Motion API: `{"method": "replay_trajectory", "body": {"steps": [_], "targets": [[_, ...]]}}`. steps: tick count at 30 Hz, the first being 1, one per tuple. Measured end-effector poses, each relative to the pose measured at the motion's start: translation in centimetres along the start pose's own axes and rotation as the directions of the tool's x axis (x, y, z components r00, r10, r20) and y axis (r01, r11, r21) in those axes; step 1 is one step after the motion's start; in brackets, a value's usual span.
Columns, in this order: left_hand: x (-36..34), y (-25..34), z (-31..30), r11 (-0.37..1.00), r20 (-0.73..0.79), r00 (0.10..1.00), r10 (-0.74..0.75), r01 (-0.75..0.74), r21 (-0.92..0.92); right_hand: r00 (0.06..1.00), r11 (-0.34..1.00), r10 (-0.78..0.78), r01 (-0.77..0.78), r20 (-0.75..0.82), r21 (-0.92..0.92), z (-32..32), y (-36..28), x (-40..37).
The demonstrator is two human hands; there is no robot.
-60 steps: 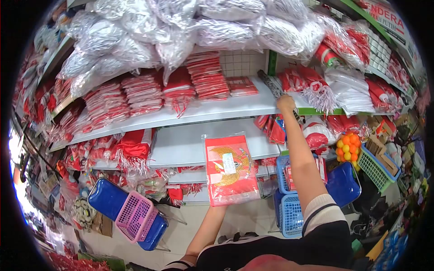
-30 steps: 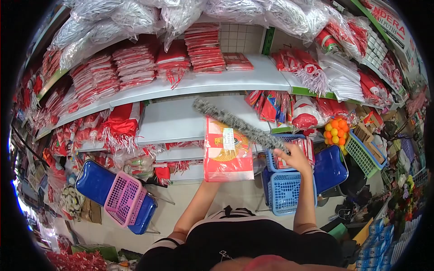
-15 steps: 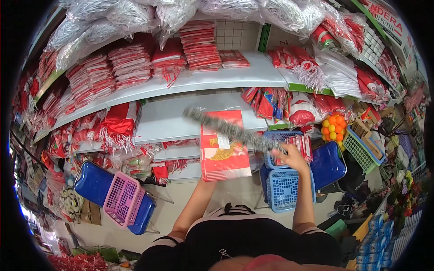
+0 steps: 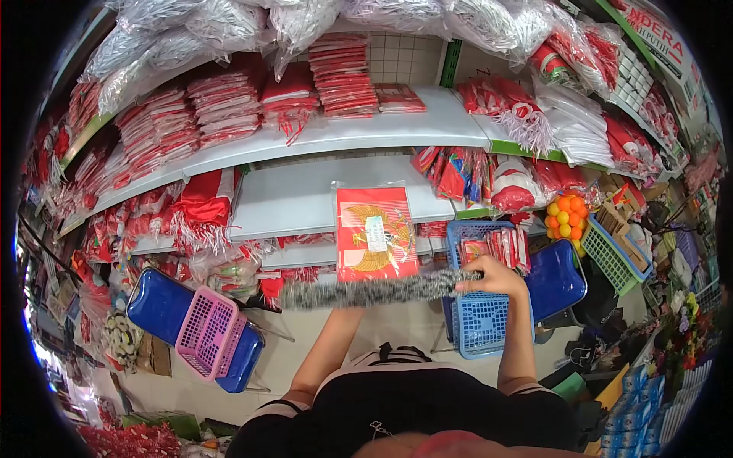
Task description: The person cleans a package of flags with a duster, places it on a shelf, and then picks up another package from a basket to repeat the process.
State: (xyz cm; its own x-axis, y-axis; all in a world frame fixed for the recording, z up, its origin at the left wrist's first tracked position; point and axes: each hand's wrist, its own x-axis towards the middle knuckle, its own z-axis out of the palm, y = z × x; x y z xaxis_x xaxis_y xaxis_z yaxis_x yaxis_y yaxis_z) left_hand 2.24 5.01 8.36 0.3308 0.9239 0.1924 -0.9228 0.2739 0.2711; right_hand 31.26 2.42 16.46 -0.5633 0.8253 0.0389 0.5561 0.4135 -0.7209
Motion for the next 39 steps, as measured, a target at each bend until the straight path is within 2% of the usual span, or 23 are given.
{"method": "replay_trajectory", "body": {"steps": [1,5,9,10,13,14,16,18,19,20,22,23,24,27,28,29,31,32,33,34,35,37,39], "targets": [[0.1,0.0,0.0,1.000,-0.001,1.000,0.004,-0.004,0.006,1.000,0.999,0.000,0.001,0.021,-0.047,-0.2,0.1,0.1],[-0.1,0.0,-0.2,1.000,-0.006,1.000,0.001,-0.001,0.016,0.912,0.964,0.264,-0.242,-0.313,0.106,-0.4,-0.1,0.5],[-0.2,-0.1,-0.8,0.999,0.005,1.000,0.011,-0.011,0.035,1.000,0.993,-0.011,0.012,0.011,-0.121,0.5,0.0,-0.2],[-0.2,-0.1,-1.1,0.999,0.009,1.000,0.016,-0.016,0.041,0.998,1.000,0.017,-0.016,-0.058,0.022,0.8,-1.1,-0.3],[-0.6,-0.7,-1.8,0.997,0.021,0.999,0.030,-0.032,0.064,0.873,0.982,0.172,-0.191,-0.456,0.005,1.9,0.8,1.3],[-0.8,-1.1,-1.9,0.998,0.028,0.999,0.025,-0.027,0.056,0.821,0.926,0.328,-0.378,-0.468,-0.014,2.0,0.3,1.9],[-1.2,-1.7,1.5,0.999,0.035,0.999,-0.033,0.035,-0.036,0.789,0.922,0.367,-0.239,-0.492,0.305,4.8,-0.8,3.4],[-0.4,-3.2,-0.7,0.986,0.245,0.960,-0.134,0.155,-0.069,0.797,0.829,0.415,-0.131,-0.439,0.544,7.7,-3.9,4.3],[0.1,-4.0,-2.8,0.974,0.346,0.921,-0.176,0.215,-0.075,0.833,0.761,0.356,0.005,-0.424,0.649,8.7,-5.8,4.8],[0.3,-5.3,-6.8,0.944,0.525,0.830,-0.188,0.300,-0.137,0.845,0.705,0.389,-0.016,-0.367,0.709,9.8,-6.5,5.2],[-2.0,-5.5,-0.7,0.935,0.030,0.970,-0.240,0.223,0.275,0.858,0.835,0.293,-0.014,-0.422,0.550,11.3,-5.5,6.0],[-2.9,-5.4,1.5,0.848,-0.223,0.961,-0.163,0.252,0.466,0.860,0.890,0.243,-0.013,-0.449,0.456,11.5,-5.4,6.0],[-2.3,-4.6,1.7,0.766,-0.184,0.969,-0.166,0.244,0.595,0.850,0.832,0.273,0.027,-0.451,0.553,11.4,-5.5,6.1],[-2.5,-2.4,3.1,0.636,-0.143,0.989,-0.033,0.131,0.761,0.823,0.609,0.387,0.110,-0.415,0.785,9.7,-6.8,6.0],[-2.7,-1.7,2.8,0.722,-0.263,0.963,0.052,0.145,0.676,0.817,0.524,0.436,0.109,-0.377,0.844,9.0,-7.7,5.8],[-2.8,-0.8,2.3,0.730,-0.237,0.971,0.041,0.132,0.671,0.812,0.434,0.480,0.110,-0.333,0.894,8.5,-8.0,5.8],[-2.9,0.6,0.3,0.746,-0.187,0.982,0.024,0.107,0.657,0.859,0.294,0.431,0.157,-0.277,0.943,8.2,-7.1,5.9],[-2.9,0.5,-1.8,0.812,-0.235,0.971,-0.048,0.175,0.556,0.881,0.212,0.403,0.173,-0.247,0.962,8.3,-6.6,5.9],[-2.5,-0.2,-3.4,0.924,-0.159,0.968,-0.193,0.234,0.304,0.902,0.130,0.371,0.186,-0.222,0.974,8.3,-6.3,5.9],[-2.2,-1.0,-4.3,0.955,-0.028,0.956,-0.293,0.294,0.028,0.905,0.110,0.379,0.166,-0.195,0.980,8.5,-6.7,6.2],[-1.8,-1.7,-5.2,0.889,0.103,0.917,-0.385,0.399,-0.226,0.891,0.161,0.401,0.161,-0.214,0.974,8.7,-6.9,6.4],[-2.5,-2.3,-4.8,0.854,0.155,0.923,-0.352,0.384,-0.350,0.858,0.264,0.445,0.146,-0.254,0.954,8.9,-7.1,6.5],[-2.7,-2.4,-4.3,0.881,0.119,0.948,-0.296,0.319,-0.351,0.786,0.641,0.434,0.073,-0.439,0.764,9.0,-4.8,6.1]]}}
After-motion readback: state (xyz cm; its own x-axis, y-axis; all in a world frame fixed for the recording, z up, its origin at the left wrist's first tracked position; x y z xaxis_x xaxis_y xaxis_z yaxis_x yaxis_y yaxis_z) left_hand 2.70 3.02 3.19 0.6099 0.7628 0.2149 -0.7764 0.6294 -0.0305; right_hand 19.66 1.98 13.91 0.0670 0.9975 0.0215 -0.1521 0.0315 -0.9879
